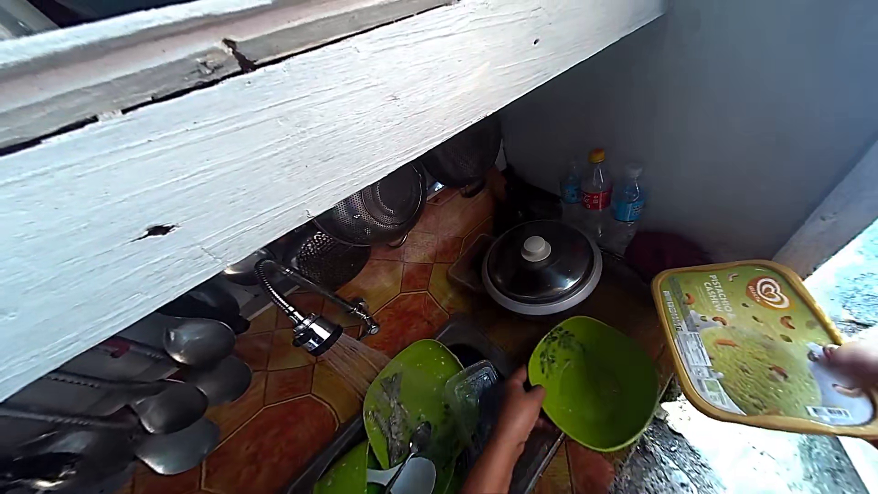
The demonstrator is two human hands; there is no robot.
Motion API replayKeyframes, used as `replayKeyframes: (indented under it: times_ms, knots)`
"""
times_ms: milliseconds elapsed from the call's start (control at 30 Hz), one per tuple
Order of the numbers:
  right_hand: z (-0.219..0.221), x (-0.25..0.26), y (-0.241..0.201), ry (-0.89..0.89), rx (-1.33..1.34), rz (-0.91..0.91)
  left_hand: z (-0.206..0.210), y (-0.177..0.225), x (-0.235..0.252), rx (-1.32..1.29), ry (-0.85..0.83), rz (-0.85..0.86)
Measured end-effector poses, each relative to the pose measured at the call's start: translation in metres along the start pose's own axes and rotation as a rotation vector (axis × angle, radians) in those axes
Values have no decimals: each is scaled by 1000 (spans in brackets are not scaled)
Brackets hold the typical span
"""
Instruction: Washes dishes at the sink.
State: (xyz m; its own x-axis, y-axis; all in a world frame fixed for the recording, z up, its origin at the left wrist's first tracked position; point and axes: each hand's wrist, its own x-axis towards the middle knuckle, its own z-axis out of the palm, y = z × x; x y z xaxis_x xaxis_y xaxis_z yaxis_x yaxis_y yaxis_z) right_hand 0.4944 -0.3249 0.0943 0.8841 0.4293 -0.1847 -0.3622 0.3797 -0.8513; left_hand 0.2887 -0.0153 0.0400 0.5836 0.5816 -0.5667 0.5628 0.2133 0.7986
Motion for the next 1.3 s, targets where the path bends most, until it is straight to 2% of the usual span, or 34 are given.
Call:
replayKeyframes:
  times_ms: [33, 100, 267, 467, 600, 700, 833, 933, 1033, 1167, 1300]
  knots:
    - [-3, 4, 5, -15, 16, 16, -11, 1, -5, -8, 32, 13]
    - [10, 8, 17, 81, -46, 36, -27, 5, -17, -51, 71, 22]
    - [-30, 49, 76, -57, -100, 83, -41, -6, -26, -98, 91, 39]
    - [-33, 69, 91, -118, -149, 186, -57, -14, -30, -52, 72, 67]
    - [-25, 83, 105, -168, -196, 233, -71, -4, -41, -69, 67, 137]
    - [-12, 98, 104, -242, -331, 232, -72, 7, -46, -120, 53, 170]
    - [12, 135, 100, -186, -644, 138, -56, 22, -46, -150, 16, 184]
    - [21, 151, 95, -170, -860, -49, -39, 28, -38, -134, -10, 201]
    - [23, 137, 89, -129, -892, -159, -22, 36, -31, -137, -57, 190]
    - [3, 108, 106, -15, -919, -350, -1, 53, -18, -120, -113, 211]
    - [-11, 84, 114, -134, -994, -556, 19, 80, -6, -92, -123, 237]
